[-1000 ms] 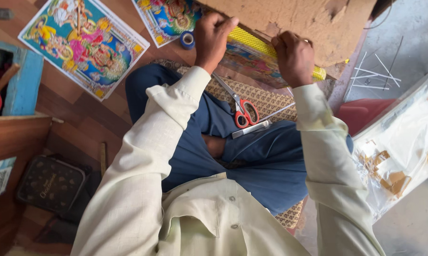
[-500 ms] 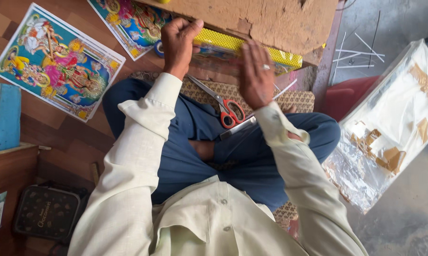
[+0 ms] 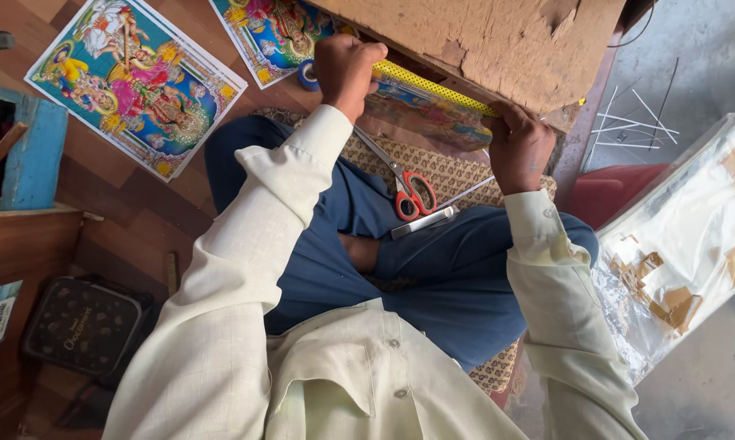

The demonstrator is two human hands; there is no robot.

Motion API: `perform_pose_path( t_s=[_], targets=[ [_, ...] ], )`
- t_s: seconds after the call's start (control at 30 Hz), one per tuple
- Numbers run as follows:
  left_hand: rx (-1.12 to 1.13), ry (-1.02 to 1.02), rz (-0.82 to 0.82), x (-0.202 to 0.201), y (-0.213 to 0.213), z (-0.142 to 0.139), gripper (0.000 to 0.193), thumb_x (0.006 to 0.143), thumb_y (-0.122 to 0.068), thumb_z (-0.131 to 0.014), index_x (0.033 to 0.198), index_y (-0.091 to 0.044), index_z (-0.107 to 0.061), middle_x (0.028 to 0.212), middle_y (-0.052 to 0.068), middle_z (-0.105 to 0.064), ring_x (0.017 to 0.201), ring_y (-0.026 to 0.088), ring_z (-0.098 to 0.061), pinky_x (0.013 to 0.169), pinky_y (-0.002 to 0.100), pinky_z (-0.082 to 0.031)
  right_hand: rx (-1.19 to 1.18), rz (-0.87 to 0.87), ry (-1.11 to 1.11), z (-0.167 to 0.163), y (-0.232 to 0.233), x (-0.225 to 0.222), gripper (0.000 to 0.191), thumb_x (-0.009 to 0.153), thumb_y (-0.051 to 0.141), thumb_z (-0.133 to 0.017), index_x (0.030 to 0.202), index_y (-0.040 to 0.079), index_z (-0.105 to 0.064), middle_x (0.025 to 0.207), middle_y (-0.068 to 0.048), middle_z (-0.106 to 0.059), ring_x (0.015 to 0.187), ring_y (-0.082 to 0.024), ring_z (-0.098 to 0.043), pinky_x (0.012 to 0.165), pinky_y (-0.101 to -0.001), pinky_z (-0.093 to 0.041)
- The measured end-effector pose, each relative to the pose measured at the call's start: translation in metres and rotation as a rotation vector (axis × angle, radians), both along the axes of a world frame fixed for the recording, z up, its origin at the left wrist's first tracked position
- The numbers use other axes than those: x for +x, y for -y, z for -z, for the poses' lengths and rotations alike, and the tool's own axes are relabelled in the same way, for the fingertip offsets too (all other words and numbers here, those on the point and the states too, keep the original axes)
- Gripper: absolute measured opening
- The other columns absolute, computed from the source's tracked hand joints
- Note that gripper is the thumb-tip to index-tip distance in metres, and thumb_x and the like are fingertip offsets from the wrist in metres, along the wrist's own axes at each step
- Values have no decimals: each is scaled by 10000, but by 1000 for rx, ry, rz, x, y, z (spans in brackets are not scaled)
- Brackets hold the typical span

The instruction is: The person sits on the floor and applies yellow decorative tape to the edges of a laminated religious print. They use scissors to cut the tape and a metal tool to press it down, then place the finished print on a stack.

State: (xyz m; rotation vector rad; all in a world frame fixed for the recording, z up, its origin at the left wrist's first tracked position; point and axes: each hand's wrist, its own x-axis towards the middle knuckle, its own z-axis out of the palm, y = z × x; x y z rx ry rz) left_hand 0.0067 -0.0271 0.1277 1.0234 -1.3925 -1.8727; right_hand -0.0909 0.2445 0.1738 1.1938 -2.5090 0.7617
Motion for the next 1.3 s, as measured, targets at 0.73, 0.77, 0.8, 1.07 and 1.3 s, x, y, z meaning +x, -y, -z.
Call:
perform_pose_path(
  t_s=[0.73, 0.77, 0.8, 1.07, 1.3],
  targets=[
    [-1313, -41, 549, -48, -126, -14, 76, 813, 0, -629, 830, -49, -684, 796, 144, -728, 776, 312, -728, 773, 471, -562, 138, -178, 95, -4, -19, -25, 219, 899, 107, -797, 1119, 106, -795, 861, -181, -707, 733, -333, -703, 678, -406, -553],
    [-1290, -48, 569, -49, -121, -12, 41, 811, -26, -657, 804, -57, -683, 773, 153, -723, 765, 330, -727, 738, 478, -562, 140, -176, 93, -5, -20, -24, 208, 901, 99, -796, 1109, 100, -793, 857, -179, -707, 735, -331, -704, 684, -404, -554],
    [-1275, -55, 586, -50, -114, -10, 33, 808, -52, -686, 778, -65, -682, 750, 162, -717, 754, 348, -726, 703, 485, -562, 136, -175, 86, -5, -21, -24, 196, 902, 91, -795, 1099, 93, -792, 853, -177, -707, 737, -329, -705, 690, -402, -555],
    [-1227, 45, 553, 5, -16, -11, 70, 856, -146, -833, 865, -106, -777, 778, 134, -747, 722, 308, -724, 689, 467, -550, 158, -126, 146, -6, -38, -33, 191, 924, 203, -826, 1058, 72, -796, 825, -192, -698, 692, -337, -687, 639, -405, -538],
    [-671, 223, 313, 26, -6, -1, 296, 810, -250, -875, 1013, -61, -773, 803, 124, -755, 675, 275, -699, 658, 378, -522, -111, -53, 427, 2, -69, -48, 168, 977, 86, -785, 1118, -5, -771, 849, -89, -745, 751, -112, -645, 672, -276, -517]
  ],
)
